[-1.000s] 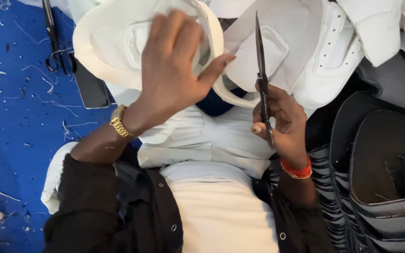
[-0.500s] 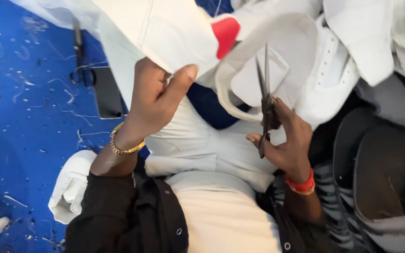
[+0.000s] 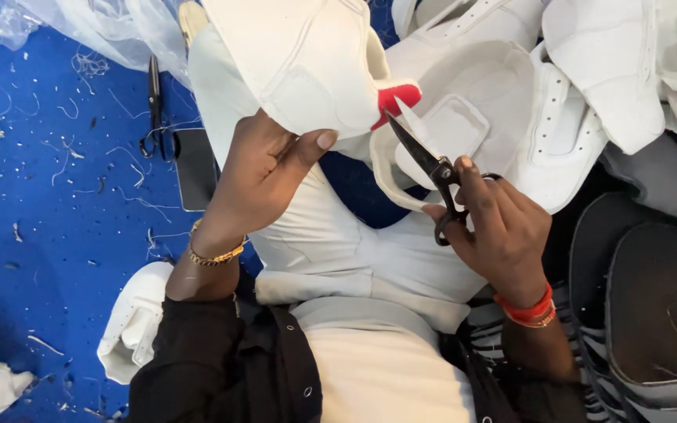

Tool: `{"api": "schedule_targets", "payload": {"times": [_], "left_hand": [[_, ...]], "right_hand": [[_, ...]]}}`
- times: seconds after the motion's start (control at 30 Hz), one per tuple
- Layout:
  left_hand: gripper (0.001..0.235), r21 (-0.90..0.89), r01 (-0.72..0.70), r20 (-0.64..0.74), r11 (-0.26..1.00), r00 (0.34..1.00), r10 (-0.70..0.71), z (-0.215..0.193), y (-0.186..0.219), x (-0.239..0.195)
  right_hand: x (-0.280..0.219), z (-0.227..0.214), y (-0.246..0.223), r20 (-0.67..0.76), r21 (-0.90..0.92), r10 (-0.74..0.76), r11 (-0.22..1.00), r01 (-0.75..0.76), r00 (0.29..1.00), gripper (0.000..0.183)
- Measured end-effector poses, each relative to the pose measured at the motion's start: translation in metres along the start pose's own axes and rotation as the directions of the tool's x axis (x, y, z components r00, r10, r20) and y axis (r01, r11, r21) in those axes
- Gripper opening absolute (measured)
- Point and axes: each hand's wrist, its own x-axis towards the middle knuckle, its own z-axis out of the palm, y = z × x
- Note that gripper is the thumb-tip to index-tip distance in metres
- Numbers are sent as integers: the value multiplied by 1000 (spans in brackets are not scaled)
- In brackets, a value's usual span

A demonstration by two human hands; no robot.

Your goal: The person trims excess material from white shoe uppers using scissors.

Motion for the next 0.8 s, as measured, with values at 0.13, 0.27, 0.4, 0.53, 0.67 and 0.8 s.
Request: {"api": "schedule_targets", "payload": {"times": [0.13,0.27,0.4,0.53,0.67,0.8], "left_hand": [[21,90,24,15,996,1000,-25,-2,1,0],[18,83,16,27,996,999,-18,-2,-1,1],[19,57,74,36,996,996,-77,-1,-4,2],[15,46,59,41,997,997,-61,1,-7,1],[8,170,26,14,985,999,-29,6,-4,3],[9,222,-14,-6,975,1000,15,16,-10,4]], "right_hand": [[0,0,1,11,-35,-19,999,19,1000,75],[2,0,0,20,7,-24,1000,24,1000,74],[-2,4,2,53,130,12,991,-19,999,76],[-4,7,0,82,263,48,962,-68,995,78],[-7,14,-4,82,331,80,938,-103,993,77],[-15,24,-11,66,387,103,914,-120,993,77]]}}
